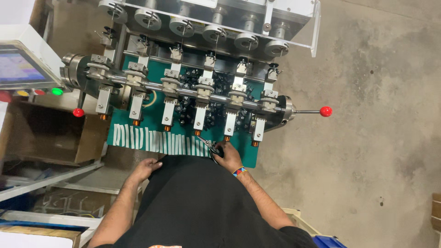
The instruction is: The person picks up small wound coils from the worktable and seats them one at a time into the slots of a multi-spindle winding machine, occasionally trims material with scissors, and presses the machine's control lever. They continue loading more coils from a pile on the side table.
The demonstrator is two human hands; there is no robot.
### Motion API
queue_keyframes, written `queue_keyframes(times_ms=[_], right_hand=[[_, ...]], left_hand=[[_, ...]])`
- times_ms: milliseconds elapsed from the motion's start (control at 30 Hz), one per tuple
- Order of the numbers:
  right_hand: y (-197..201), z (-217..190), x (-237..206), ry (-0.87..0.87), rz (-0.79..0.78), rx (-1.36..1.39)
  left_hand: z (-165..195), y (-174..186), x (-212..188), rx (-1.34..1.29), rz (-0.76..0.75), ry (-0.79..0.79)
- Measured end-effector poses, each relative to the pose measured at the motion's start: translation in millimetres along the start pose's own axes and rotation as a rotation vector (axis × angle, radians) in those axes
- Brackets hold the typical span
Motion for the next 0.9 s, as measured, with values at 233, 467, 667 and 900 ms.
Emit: queue_keyframes(times_ms=[233,467,667,900], right_hand=[[-10,-47,21,-0.175,0.058,0.133],[-48,-78,43,-0.144,0.015,0.146],[-91,-68,43,-0.139,0.05,0.183],[-118,-82,34,-0.3,0.067,0.19]], left_hand=[[4,24,4,0.085,0.077,-0.044],[19,68,4,0.276,0.028,-0.243],[10,99,10,0.248,-0.064,-0.194],[-4,122,8,0.246,-0.146,-0.105]])
Point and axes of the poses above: each hand's wrist, its own x-axis towards the middle knuckle, its own y-axis out of the back of the hand, z = x × y, the point moved 5 cm from there along x, towards the middle knuckle, and after that the axes turned 7 degrees about -z, right-handed, at the moved point
